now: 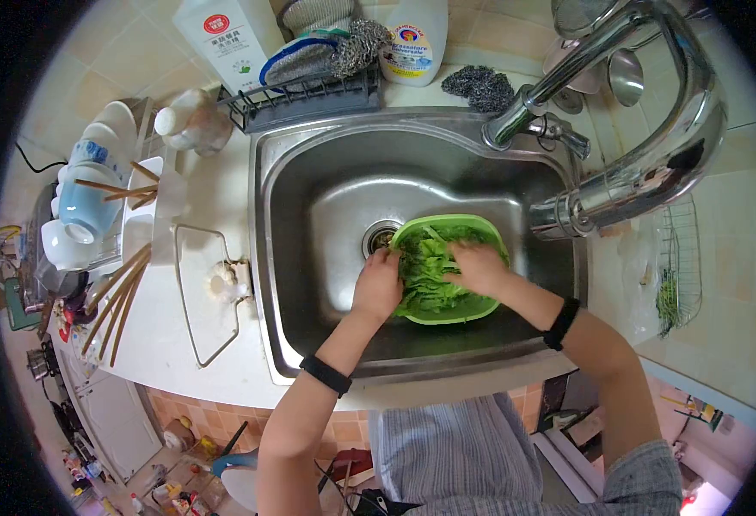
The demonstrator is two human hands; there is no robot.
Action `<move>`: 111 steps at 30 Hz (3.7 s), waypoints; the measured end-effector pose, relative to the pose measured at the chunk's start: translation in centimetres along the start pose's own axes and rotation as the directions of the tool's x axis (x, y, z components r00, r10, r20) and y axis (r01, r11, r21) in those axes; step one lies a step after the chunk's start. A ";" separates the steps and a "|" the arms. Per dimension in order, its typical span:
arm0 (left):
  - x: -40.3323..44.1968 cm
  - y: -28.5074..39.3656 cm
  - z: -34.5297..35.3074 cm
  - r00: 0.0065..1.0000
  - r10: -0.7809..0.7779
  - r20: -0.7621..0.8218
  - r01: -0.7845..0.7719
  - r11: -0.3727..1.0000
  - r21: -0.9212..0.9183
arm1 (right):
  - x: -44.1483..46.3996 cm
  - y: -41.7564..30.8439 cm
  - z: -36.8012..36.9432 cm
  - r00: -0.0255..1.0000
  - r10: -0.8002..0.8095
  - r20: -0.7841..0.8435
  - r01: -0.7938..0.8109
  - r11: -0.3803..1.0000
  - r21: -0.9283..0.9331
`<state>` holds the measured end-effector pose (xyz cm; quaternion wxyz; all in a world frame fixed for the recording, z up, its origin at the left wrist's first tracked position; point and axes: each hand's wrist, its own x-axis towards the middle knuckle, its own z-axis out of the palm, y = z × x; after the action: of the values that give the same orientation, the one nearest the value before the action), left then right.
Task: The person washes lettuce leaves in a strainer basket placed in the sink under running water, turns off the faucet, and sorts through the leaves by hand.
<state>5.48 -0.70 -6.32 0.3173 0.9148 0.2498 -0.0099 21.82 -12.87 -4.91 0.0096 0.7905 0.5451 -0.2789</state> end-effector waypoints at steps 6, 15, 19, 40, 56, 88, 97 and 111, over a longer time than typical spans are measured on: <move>-1.4 -0.9 -0.4 0.976 -0.110 0.191 0.129 0.987 -0.092 | -0.7 0.7 1.4 1.000 -0.004 0.005 0.004 0.996 0.090; -1.7 0.0 -0.4 0.980 -0.119 0.159 0.149 0.970 -0.192 | -4.7 2.7 -5.3 0.991 0.032 0.132 -0.089 0.887 0.453; -2.3 -0.3 -1.0 0.983 -0.096 0.159 0.127 0.973 -0.193 | -4.6 3.4 -1.4 0.991 0.069 -0.117 -0.072 0.997 -0.021; -7.2 -0.2 -5.4 0.983 -0.178 0.038 0.178 0.893 -0.414 | 3.3 -0.2 5.8 0.998 0.053 0.047 -0.055 0.998 0.043; -7.0 -1.1 -4.3 0.966 -0.222 0.130 0.253 0.905 -0.341 | 6.7 4.5 2.7 0.766 -0.038 0.642 -0.246 0.905 0.347; -4.1 3.8 -3.9 0.995 -0.095 0.016 0.087 0.809 -0.581 | -1.1 -1.9 -1.3 0.916 -0.401 0.010 0.287 0.672 0.682; -3.4 2.5 -4.0 0.937 -0.100 0.335 0.334 0.543 -0.770 | -1.3 0.8 -2.4 0.920 -0.308 0.240 -0.056 0.505 0.861; -2.6 4.1 -5.8 0.856 -0.142 0.496 0.516 0.269 -0.813 | -2.6 -1.1 -7.5 0.920 -0.270 0.283 -0.163 0.394 0.905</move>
<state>4.30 -1.23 1.07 0.8046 0.4788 0.3409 -0.0842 23.43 -12.24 2.95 -0.3286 0.5737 0.3132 -0.6818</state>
